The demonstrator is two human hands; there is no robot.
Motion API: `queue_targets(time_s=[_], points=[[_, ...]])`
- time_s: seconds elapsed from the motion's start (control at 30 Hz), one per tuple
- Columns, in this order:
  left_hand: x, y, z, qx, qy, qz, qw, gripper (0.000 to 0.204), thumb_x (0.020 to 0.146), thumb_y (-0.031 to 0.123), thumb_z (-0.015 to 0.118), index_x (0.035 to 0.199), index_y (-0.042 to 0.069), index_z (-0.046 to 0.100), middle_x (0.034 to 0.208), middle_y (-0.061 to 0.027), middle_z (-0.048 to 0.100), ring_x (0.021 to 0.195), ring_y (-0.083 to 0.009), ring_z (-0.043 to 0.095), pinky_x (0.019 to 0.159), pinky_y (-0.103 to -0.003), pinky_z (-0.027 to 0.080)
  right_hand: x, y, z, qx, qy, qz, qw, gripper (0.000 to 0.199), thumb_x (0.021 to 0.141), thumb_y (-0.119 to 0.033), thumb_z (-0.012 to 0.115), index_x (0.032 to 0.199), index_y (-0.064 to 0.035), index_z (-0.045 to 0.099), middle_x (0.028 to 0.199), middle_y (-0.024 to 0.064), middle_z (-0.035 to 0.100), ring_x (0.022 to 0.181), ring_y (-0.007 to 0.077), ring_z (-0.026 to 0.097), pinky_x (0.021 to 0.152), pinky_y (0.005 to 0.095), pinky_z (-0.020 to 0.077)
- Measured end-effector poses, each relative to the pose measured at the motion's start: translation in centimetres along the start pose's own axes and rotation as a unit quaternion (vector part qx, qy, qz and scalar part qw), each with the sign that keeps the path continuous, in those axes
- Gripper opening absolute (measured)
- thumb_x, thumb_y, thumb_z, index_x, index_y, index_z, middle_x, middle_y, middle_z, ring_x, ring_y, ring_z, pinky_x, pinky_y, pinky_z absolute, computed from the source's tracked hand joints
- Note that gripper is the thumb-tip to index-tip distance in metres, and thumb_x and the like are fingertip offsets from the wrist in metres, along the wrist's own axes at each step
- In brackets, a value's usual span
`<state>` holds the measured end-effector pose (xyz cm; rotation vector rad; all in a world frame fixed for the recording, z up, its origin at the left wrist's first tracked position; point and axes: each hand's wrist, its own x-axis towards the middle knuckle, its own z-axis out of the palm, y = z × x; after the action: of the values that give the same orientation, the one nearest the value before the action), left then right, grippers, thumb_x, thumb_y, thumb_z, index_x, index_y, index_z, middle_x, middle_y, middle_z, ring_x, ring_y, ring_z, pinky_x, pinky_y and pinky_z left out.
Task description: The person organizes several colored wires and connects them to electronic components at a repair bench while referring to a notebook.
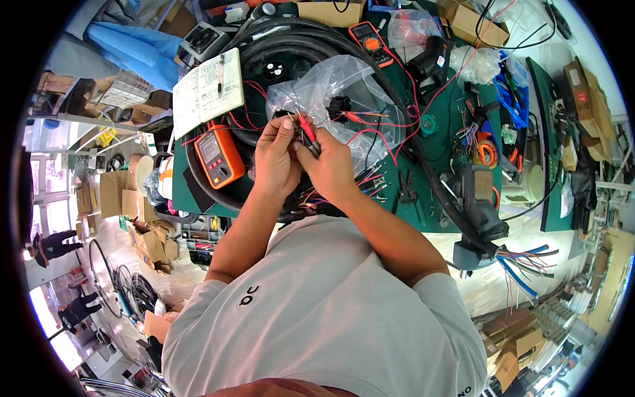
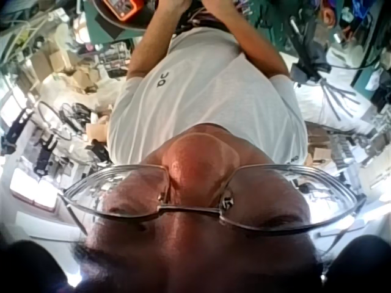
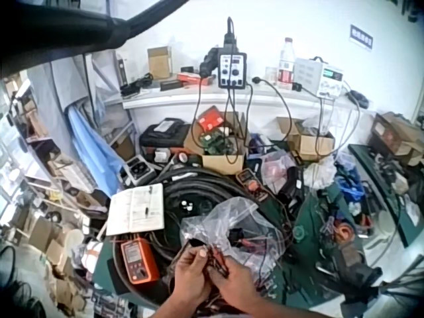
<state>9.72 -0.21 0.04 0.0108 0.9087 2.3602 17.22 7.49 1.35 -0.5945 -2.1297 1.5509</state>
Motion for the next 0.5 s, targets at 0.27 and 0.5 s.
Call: queue_targets(time_s=[0.27, 0.5], points=[[-0.4, 0.4, 0.3, -0.026, -0.02, 0.014, 0.999, 0.009, 0.094, 0.012, 0.061, 0.094, 0.004, 0.059, 0.107, -0.0112, 0.065, 0.078, -0.0105, 0.057, 0.074, -0.024, 0.05, 0.6, 0.0, 0.0, 0.079, -0.027, 0.021, 0.996, 0.014, 0.086, -0.012, 0.069, 0.093, -0.0008, 0.065, 0.062, -0.0046, 0.049, 0.054, 0.0036, 0.035, 0.047, 0.0243, 0.0291], [3.7, 2.6, -1.7, 0.335, 0.055, 0.077, 0.938, 0.032, 0.097, 0.026, 0.058, 0.098, -0.006, 0.06, 0.094, -0.0104, 0.066, 0.087, -0.0149, 0.062, 0.077, -0.029, 0.051, 0.6, 1.1, -0.9, 0.155, -0.052, 0.116, 0.98, 0.015, 0.088, -0.016, 0.068, 0.09, -0.002, 0.063, 0.06, -0.0025, 0.051, 0.053, 0.0032, 0.041, 0.046, 0.024, 0.0326]])
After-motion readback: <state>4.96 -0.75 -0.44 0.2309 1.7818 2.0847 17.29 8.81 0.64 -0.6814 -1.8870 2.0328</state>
